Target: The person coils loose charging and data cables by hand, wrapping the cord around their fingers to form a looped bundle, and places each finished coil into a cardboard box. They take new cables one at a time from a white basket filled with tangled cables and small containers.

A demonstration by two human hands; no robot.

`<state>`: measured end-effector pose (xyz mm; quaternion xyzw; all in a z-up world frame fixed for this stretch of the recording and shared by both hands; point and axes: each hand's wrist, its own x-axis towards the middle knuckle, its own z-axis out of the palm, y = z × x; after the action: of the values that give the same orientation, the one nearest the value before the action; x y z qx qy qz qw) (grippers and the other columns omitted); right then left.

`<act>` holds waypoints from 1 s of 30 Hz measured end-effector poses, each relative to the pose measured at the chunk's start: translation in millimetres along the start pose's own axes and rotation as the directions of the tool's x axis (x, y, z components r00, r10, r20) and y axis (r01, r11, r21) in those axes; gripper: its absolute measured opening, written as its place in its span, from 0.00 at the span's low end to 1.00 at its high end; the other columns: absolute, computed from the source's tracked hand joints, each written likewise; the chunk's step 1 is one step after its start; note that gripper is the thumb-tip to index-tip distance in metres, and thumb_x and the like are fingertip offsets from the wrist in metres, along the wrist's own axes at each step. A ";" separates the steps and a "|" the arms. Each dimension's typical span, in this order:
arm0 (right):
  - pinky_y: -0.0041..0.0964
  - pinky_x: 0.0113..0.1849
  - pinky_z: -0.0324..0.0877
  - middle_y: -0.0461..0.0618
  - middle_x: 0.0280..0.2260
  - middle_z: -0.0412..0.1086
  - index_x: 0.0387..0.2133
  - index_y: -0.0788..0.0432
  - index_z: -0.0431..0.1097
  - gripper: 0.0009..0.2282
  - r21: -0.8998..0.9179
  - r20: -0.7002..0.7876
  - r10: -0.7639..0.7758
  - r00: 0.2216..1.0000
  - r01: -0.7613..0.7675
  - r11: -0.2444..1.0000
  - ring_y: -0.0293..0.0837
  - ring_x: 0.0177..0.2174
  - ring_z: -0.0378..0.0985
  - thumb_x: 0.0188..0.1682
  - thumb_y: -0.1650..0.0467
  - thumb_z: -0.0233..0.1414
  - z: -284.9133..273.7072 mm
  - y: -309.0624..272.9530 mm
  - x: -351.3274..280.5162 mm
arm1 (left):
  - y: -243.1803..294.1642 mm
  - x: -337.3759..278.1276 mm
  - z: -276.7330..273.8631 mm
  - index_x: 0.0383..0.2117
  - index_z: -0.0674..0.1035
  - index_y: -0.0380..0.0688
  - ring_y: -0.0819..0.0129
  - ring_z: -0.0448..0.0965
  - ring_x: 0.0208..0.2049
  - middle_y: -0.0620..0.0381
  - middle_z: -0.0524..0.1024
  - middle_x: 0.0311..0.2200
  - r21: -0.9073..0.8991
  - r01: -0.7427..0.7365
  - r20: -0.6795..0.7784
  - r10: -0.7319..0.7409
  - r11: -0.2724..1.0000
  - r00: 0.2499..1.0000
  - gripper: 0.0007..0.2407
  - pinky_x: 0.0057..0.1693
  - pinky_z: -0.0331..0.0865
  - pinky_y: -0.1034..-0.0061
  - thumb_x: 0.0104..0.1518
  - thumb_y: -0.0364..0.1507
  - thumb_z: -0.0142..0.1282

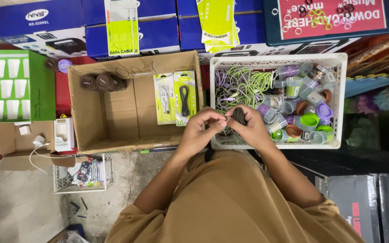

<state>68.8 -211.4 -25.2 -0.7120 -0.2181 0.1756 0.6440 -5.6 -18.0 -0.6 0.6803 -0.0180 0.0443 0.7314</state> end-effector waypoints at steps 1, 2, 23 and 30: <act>0.27 0.33 0.65 0.44 0.31 0.70 0.38 0.62 0.71 0.05 -0.001 0.000 -0.003 1.000 0.003 1.000 0.31 0.30 0.68 0.51 0.77 0.57 -1.1 -2.3 -0.2 | 6.2 2.4 1.4 0.38 0.82 0.38 0.77 0.73 0.36 0.61 0.76 0.35 0.000 -0.004 0.000 0.004 1.000 1.000 0.03 0.45 0.67 0.82 0.61 0.23 0.62; 0.27 0.34 0.66 0.45 0.32 0.70 0.39 0.63 0.70 0.05 0.006 -0.004 -0.047 0.999 0.047 0.999 0.31 0.32 0.69 0.51 0.78 0.56 -2.2 -4.9 -0.4 | 12.5 4.8 2.8 0.38 0.82 0.38 0.76 0.74 0.36 0.60 0.76 0.35 0.035 -0.027 0.012 0.026 0.999 1.000 0.03 0.44 0.67 0.81 0.61 0.23 0.62; 0.25 0.28 0.63 0.42 0.28 0.68 0.35 0.59 0.67 0.11 0.211 0.269 0.282 0.921 -0.341 0.916 0.31 0.27 0.67 0.44 0.73 0.62 -31.2 14.0 0.8 | 21.8 2.6 7.9 0.48 0.84 0.44 0.75 0.71 0.34 0.61 0.74 0.33 0.050 0.024 0.149 -0.032 0.998 0.988 0.10 0.42 0.66 0.80 0.62 0.24 0.60; 0.29 0.26 0.56 0.42 0.22 0.63 0.28 0.60 0.64 0.12 0.038 -0.008 0.274 0.962 -0.273 0.961 0.33 0.24 0.62 0.46 0.72 0.64 -19.2 -21.3 7.5 | -3.8 -4.7 7.0 0.46 0.85 0.40 0.78 0.72 0.36 0.61 0.76 0.33 -0.014 0.224 0.199 -0.217 0.974 0.956 0.08 0.43 0.67 0.81 0.64 0.26 0.59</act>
<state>83.5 -221.9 -1.7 -0.7244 -0.1102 0.2623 0.6280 -9.7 -25.5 -4.2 0.6656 -0.0148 -0.1053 0.7387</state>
